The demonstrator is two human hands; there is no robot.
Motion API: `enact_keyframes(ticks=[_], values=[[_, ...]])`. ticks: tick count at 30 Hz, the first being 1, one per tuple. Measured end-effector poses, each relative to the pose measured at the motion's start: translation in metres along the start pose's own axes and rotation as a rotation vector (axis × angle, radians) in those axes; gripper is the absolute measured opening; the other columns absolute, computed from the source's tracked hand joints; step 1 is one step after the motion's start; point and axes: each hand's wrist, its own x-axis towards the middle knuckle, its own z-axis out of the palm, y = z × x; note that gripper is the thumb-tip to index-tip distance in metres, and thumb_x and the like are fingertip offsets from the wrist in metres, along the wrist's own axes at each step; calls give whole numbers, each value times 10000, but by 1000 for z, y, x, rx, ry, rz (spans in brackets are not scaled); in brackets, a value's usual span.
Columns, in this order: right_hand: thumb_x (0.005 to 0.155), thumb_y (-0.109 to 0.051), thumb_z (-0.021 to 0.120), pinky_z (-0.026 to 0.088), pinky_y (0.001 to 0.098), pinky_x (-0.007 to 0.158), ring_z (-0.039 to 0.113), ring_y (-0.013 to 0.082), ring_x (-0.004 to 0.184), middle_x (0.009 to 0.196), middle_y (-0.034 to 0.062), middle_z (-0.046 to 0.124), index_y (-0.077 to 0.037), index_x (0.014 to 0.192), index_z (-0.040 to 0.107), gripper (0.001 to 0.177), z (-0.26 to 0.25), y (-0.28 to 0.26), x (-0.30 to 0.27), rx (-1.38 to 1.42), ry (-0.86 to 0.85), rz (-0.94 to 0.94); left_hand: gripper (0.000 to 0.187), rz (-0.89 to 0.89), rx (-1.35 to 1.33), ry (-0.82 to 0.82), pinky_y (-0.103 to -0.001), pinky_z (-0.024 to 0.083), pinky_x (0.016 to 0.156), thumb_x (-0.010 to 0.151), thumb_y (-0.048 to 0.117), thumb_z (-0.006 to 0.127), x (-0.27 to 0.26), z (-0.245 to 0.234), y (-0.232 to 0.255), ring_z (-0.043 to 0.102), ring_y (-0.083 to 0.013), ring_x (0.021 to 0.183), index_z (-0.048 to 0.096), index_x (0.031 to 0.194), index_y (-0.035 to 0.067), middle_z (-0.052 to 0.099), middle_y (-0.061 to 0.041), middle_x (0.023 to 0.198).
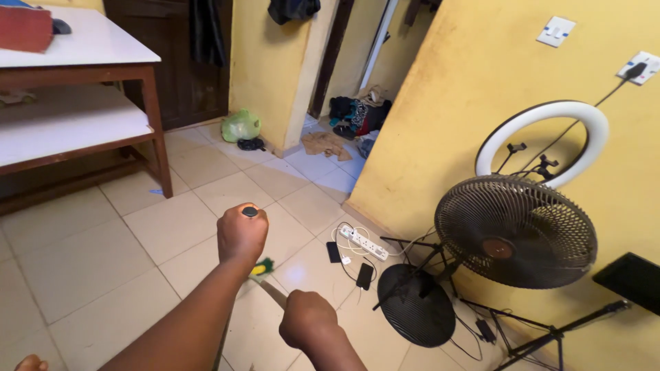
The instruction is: The recorder is attempting to assemble or fix a mop and broom handle by screwing parts together.
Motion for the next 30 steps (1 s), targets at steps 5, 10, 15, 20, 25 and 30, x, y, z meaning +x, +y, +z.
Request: enact_keyframes(ticks=[5, 10, 15, 20, 25, 30], values=[[888, -136, 621, 554, 442, 941, 693, 353, 1064, 1098, 195, 719, -69, 1116, 728, 260, -13, 12, 0, 9, 26, 35, 225, 88, -6, 11, -520, 486, 710, 834, 192, 586, 12, 14, -11, 580, -469, 706, 612, 711, 5, 654, -245, 759], [902, -165, 610, 562, 443, 923, 709, 352, 1017, 1042, 184, 740, -82, 1083, 736, 236, -21, 14, -3, 27, 48, 100, 225, 110, 9, -3, -521, 491, 733, 840, 202, 600, 17, 21, -7, 601, -471, 749, 640, 722, 14, 669, -241, 787], [848, -97, 617, 554, 442, 861, 701, 360, 943, 1006, 201, 738, -55, 1112, 747, 297, 23, 19, 15, -35, 17, -89, 247, 86, 11, -18, -512, 509, 736, 844, 225, 595, 19, 26, -4, 628, -459, 759, 646, 717, 19, 675, -240, 801], [852, -24, 539, 584, 394, 615, 720, 284, 688, 935, 181, 738, -81, 1227, 669, 401, 28, 18, 0, 399, -96, 144, 242, 145, -18, -11, -522, 498, 739, 853, 215, 590, 22, 30, -12, 613, -476, 770, 640, 731, 12, 667, -245, 796], [857, -44, 561, 573, 386, 570, 706, 279, 625, 883, 156, 740, -121, 1223, 688, 395, -11, 23, -16, 397, -15, 217, 206, 208, -48, 9, -531, 490, 736, 835, 199, 594, 26, 33, -9, 601, -487, 783, 656, 737, 30, 666, -242, 816], [882, -60, 562, 581, 387, 569, 704, 268, 630, 870, 170, 756, -85, 1131, 738, 306, -33, 12, -29, 271, -56, 216, 236, 158, 0, -49, -531, 498, 748, 836, 214, 596, 21, 39, -7, 619, -482, 788, 641, 730, 8, 669, -249, 811]])
